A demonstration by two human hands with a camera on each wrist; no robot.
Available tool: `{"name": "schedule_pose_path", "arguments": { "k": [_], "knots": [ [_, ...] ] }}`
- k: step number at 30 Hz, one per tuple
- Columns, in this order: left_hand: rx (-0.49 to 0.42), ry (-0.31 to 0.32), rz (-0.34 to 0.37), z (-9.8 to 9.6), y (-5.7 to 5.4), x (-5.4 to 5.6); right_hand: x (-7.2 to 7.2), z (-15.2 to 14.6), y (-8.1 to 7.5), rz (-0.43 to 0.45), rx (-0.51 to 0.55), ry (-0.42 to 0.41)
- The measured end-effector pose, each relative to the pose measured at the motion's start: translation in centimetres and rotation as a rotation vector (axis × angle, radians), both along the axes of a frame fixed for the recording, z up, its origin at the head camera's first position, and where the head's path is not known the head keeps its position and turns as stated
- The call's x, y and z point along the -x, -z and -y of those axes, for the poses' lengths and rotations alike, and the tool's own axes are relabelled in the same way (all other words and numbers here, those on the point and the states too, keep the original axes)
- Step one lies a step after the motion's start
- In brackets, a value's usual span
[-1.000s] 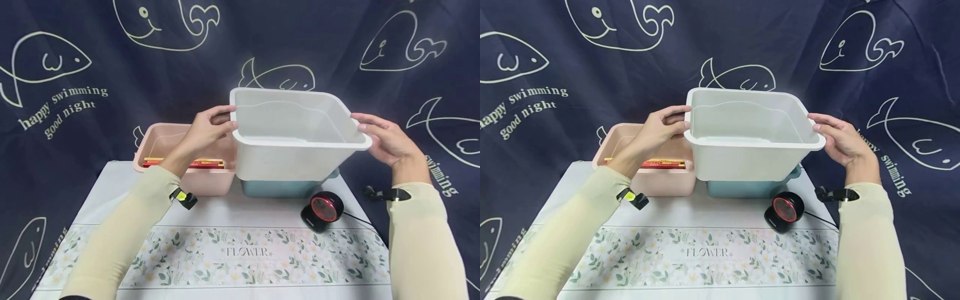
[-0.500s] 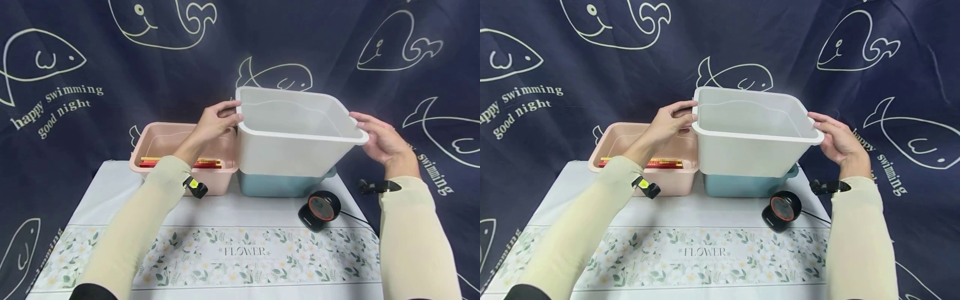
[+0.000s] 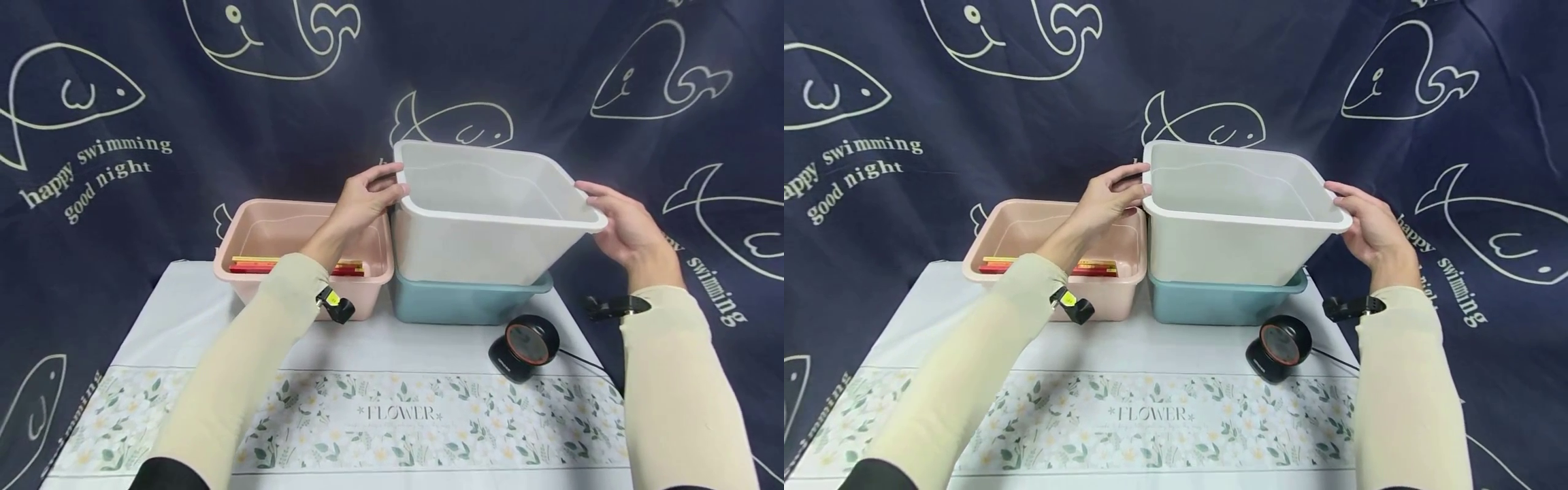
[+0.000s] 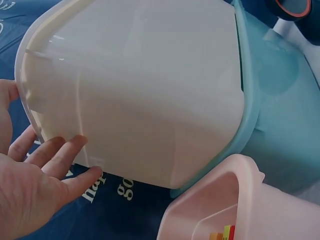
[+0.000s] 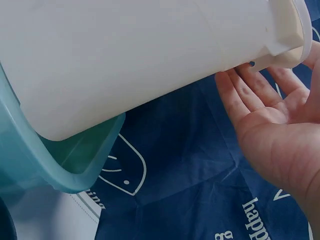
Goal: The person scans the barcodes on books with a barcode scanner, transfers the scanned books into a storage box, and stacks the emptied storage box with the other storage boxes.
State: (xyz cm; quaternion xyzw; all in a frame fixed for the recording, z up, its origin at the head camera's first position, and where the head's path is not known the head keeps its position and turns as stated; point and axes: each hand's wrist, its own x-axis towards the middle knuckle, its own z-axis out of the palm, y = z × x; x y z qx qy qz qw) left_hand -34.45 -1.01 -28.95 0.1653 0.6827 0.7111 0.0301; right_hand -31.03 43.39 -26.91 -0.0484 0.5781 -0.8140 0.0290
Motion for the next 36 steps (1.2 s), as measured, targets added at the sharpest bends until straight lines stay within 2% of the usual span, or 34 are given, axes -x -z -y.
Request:
{"name": "schedule_pose_path", "arguments": {
  "k": [5, 11, 13, 20, 24, 28, 31, 36],
  "knots": [
    [-0.065, -0.005, 0.002, -0.8, 0.3, 0.1, -0.2, -0.4, 0.2, -0.001, 0.003, -0.007],
    [-0.052, -0.013, -0.01, -1.4, 0.8, 0.5, 0.2, -0.3, 0.7, 0.016, -0.028, 0.031],
    [-0.038, -0.02, -0.015, -1.6, 1.3, 0.6, 0.4, -0.3, 1.0, 0.038, -0.058, 0.045],
    [-0.089, -0.008, 0.065, -1.9, 4.3, 0.6, 0.9, 0.1, 2.9, 0.132, -0.221, 0.094],
    [-0.065, -0.007, 0.071, -2.2, 5.6, 0.6, 1.0, 0.0, 4.3, 0.15, -0.276, 0.097],
    [0.008, -0.017, 0.075, -2.6, 6.9, 0.7, 0.8, -0.1, 5.8, 0.18, -0.318, 0.098],
    [0.062, -0.032, 0.061, -2.7, 7.7, 0.7, 0.8, 0.0, 6.8, 0.2, -0.315, 0.102],
    [0.086, -0.045, 0.054, -2.5, 8.7, 0.9, 1.1, 0.5, 7.8, 0.198, -0.331, 0.098]
  ]
}}
